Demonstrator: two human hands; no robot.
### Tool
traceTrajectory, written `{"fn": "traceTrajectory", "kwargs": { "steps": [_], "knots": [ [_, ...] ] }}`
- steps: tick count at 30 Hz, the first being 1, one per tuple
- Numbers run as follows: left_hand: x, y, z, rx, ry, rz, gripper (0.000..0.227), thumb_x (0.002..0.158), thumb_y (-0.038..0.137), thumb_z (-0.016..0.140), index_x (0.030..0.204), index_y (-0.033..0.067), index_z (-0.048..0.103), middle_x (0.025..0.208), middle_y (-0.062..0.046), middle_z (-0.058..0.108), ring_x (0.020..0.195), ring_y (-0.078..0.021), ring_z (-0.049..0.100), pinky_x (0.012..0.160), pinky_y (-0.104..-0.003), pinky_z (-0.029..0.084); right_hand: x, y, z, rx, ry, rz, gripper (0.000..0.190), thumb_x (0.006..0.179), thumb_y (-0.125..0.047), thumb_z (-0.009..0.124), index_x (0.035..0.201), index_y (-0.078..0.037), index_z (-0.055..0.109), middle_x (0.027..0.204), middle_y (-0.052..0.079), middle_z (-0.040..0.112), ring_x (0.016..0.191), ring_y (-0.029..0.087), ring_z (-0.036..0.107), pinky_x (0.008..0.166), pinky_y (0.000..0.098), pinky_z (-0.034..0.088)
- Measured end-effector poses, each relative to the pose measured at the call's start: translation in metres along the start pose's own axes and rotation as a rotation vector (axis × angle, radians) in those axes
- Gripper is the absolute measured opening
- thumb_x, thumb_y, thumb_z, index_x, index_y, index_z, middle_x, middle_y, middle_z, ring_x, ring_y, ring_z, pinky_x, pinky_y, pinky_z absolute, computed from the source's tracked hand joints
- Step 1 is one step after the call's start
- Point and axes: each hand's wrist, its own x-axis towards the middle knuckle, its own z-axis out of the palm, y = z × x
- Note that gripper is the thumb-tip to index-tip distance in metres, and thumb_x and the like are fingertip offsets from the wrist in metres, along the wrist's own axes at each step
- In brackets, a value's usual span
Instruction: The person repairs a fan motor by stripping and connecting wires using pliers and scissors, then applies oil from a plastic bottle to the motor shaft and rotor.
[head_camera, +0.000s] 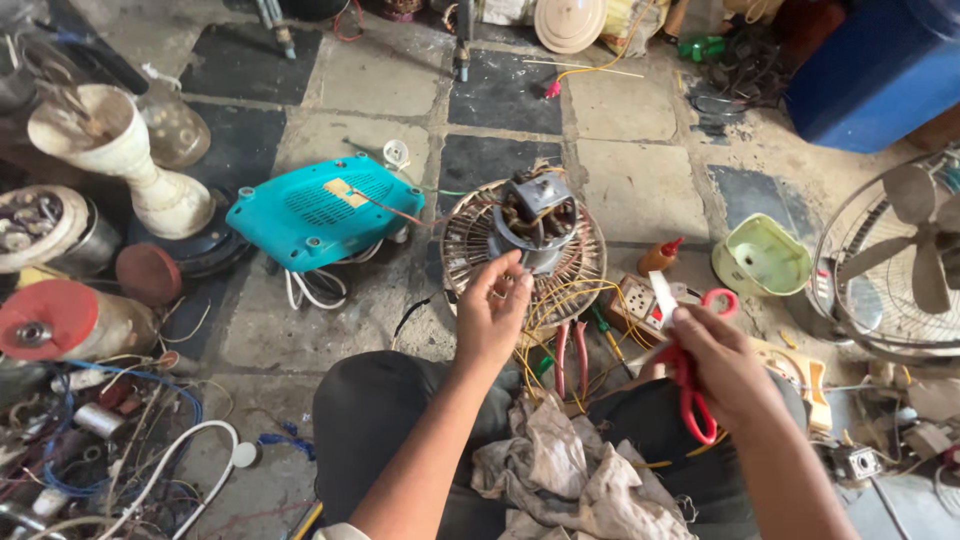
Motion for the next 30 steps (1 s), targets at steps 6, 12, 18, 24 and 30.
{"fn": "traceTrajectory", "kwargs": {
  "steps": [6,12,18,24,30],
  "knots": [
    [0.010,0.032,0.029,0.290,-0.050,0.001,0.015,0.094,0.017,0.074,0.101,0.0050,0.077,0.076,-0.002,0.072,0.065,-0.0085,0.061,0.061,-0.027,0.050,-0.016,-0.012,0.022,-0.278,-0.048,-0.184,0.035,0.096,-0.024,0.070,0.122,-0.001,0.073,0.079,0.005,0.064,0.059,0.010,0.054,0.050,0.0245,0.042],
    [-0.013,0.080,0.059,0.522,-0.062,0.383,0.009,0.090,0.012,0.073,0.093,0.0047,0.069,0.083,-0.012,0.073,0.073,-0.0279,0.071,0.063,-0.038,0.053,0.000,-0.021,0.044,-0.178,-0.191,-0.376,0.040,0.086,-0.028,0.078,0.116,-0.004,0.069,0.093,0.001,0.071,0.077,0.006,0.065,0.065,0.0228,0.055],
    [-0.015,0.093,0.068,0.604,-0.235,0.213,0.010,0.091,0.013,0.073,0.094,0.0043,0.070,0.075,-0.015,0.073,0.068,-0.0333,0.072,0.058,-0.043,0.053,0.007,-0.024,0.041,-0.346,-0.135,-0.450,0.040,0.083,-0.034,0.084,0.106,-0.003,0.075,0.080,0.001,0.067,0.071,0.006,0.058,0.059,0.0245,0.049],
    [-0.014,0.092,0.078,0.447,-0.192,0.292,0.007,0.092,0.009,0.070,0.098,0.0047,0.070,0.078,-0.011,0.074,0.068,-0.0248,0.075,0.059,-0.034,0.056,-0.006,-0.038,0.017,0.006,-0.016,-0.434,0.031,0.089,-0.032,0.077,0.099,-0.004,0.072,0.073,-0.002,0.063,0.056,0.005,0.051,0.045,0.0245,0.043],
    [-0.010,0.103,0.086,0.440,-0.096,0.395,0.006,0.091,0.008,0.072,0.094,0.0055,0.067,0.076,-0.008,0.071,0.063,-0.0210,0.072,0.057,-0.032,0.054,-0.009,-0.048,0.006,-0.031,0.049,-0.217,0.026,0.094,-0.031,0.071,0.109,-0.011,0.072,0.067,0.003,0.063,0.049,0.009,0.046,0.040,0.0254,0.035]
  ]
}}
